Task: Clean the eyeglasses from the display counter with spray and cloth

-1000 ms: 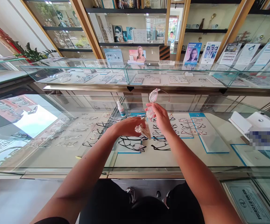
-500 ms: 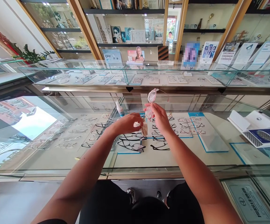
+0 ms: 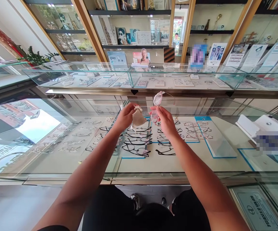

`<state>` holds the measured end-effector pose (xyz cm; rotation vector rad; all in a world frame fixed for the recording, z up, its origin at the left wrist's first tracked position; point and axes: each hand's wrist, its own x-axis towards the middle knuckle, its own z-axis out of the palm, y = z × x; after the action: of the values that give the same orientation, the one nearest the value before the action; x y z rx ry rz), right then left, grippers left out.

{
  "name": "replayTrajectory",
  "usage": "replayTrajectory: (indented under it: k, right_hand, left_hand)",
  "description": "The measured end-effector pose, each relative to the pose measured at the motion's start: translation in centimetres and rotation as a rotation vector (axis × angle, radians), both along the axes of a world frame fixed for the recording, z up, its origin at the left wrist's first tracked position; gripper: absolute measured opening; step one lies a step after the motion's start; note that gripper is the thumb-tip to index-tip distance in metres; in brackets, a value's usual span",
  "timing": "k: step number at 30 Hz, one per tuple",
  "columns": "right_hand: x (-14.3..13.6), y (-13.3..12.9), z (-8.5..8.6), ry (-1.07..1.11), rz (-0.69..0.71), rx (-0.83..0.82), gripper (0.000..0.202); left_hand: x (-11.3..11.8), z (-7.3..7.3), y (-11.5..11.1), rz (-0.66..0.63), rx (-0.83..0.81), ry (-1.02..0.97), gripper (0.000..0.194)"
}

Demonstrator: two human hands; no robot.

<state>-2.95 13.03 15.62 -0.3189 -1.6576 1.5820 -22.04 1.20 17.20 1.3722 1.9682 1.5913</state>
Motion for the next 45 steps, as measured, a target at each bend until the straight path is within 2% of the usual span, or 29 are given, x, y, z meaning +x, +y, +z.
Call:
replayTrajectory:
  k: [5, 10, 15, 19, 24, 27, 34, 36, 40, 45]
  right_hand:
    - [-0.1, -0.1, 0.1, -0.018, -0.012, 0.01, 0.058]
    - [0.0, -0.3, 0.1, 0.009, 0.049, -0.013, 0.054]
    - [0.2, -0.5, -0.1, 0.022, 0.101, 0.047, 0.05]
    - [0.5, -1.2, 0.2, 0.051, 0.162, 0.083, 0.05]
    - [0.9, -2.8, 1.4, 0.077, 0.18, 0.208, 0.045]
    - [0.9, -3.2, 1.8, 0.067, 0.155, 0.216, 0.045]
    - [0.5, -2.2, 1.2, 0.068, 0.089, 0.051, 0.052]
    - [0.6, -2.0, 1.3, 0.107, 0.087, -0.018, 0.049]
    - [1.0, -2.1, 2.1, 0.184, 0.104, -0.129, 0.042]
    - [1.6, -2.6, 3.0, 0.215, 0.152, -0.219, 0.036]
  left_hand:
    - [-0.1, 0.9, -0.5, -0.044, 0.03, -0.458, 0.025]
    - [0.4, 1.6, -0.9, -0.174, 0.143, -0.61, 0.04]
    - [0.8, 1.8, -0.9, -0.17, 0.07, -0.492, 0.043]
    - [1.6, 1.3, -0.5, -0.167, 0.034, -0.42, 0.051]
    - [2.9, 0.5, -0.5, -0.276, -0.03, -0.406, 0.054]
    - [3.2, 0.5, -0.8, -0.333, -0.053, -0.355, 0.051]
    - [3.1, 0.4, -0.6, -0.441, -0.046, -0.371, 0.061]
    - [2.9, 0.1, -0.6, -0.47, -0.034, -0.361, 0.058]
    - [3.2, 0.0, -0.7, -0.503, -0.007, -0.337, 0.035]
    - [4.4, 0.4, -1.2, -0.497, 0.02, -0.377, 0.043]
